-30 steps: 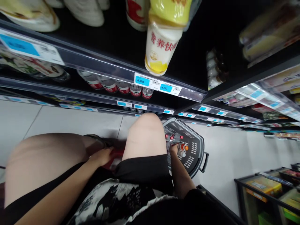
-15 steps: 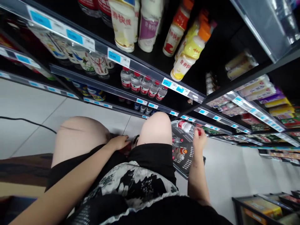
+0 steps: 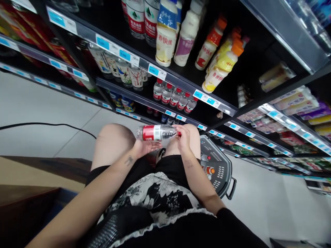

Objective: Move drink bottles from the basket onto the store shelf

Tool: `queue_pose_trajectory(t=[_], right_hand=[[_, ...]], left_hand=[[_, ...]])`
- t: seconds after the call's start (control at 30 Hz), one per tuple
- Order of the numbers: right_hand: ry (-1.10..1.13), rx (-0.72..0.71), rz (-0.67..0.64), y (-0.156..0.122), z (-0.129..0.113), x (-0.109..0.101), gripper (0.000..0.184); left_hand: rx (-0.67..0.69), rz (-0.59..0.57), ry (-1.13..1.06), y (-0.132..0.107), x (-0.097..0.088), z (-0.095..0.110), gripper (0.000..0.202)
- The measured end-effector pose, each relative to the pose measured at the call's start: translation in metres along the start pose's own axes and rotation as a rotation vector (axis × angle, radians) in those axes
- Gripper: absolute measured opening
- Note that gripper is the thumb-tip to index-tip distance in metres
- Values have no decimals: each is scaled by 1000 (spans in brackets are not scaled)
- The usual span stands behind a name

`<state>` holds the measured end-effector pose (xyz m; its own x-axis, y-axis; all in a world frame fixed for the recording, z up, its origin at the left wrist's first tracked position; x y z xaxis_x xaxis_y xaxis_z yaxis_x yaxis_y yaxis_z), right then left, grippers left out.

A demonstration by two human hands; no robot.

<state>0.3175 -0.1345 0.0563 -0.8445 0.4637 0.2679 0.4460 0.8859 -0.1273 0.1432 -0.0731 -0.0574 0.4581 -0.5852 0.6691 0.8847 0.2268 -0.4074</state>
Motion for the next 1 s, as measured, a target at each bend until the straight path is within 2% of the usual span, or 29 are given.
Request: queue_pose_trajectory(t=[0.1, 0.17, 0.37, 0.53, 0.7, 1.0], right_hand=[[-63, 28, -115, -2, 18, 6, 18], [-9, 45, -147, 1, 22, 1, 19], [201, 131, -113, 18, 33, -10, 27], [201, 155, -81, 29, 38, -12, 33], [163, 152, -48, 34, 40, -17, 39], [155, 187, -50, 41, 48, -21, 50]], left_hand=[[37, -47, -251, -10, 5, 3, 72], [41, -91, -298, -13, 7, 5, 67], [-55, -167, -190, -4, 8, 1, 49], [-50, -357, -115, 7, 19, 4, 61], [-75, -497, -95, 14, 30, 9, 75], [-73, -611, -135, 16, 43, 14, 70]])
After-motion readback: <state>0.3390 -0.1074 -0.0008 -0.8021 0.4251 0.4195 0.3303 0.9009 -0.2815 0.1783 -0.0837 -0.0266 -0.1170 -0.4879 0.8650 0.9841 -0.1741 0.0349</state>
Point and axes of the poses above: each hand's wrist, its own y-axis towards the middle knuckle, its own x-axis out of the palm, z = x × y, the point moved 6 cm from there along y, towards the middle knuckle, and after that the axes turned 14 degrees about -z, right-handed, at the moved point
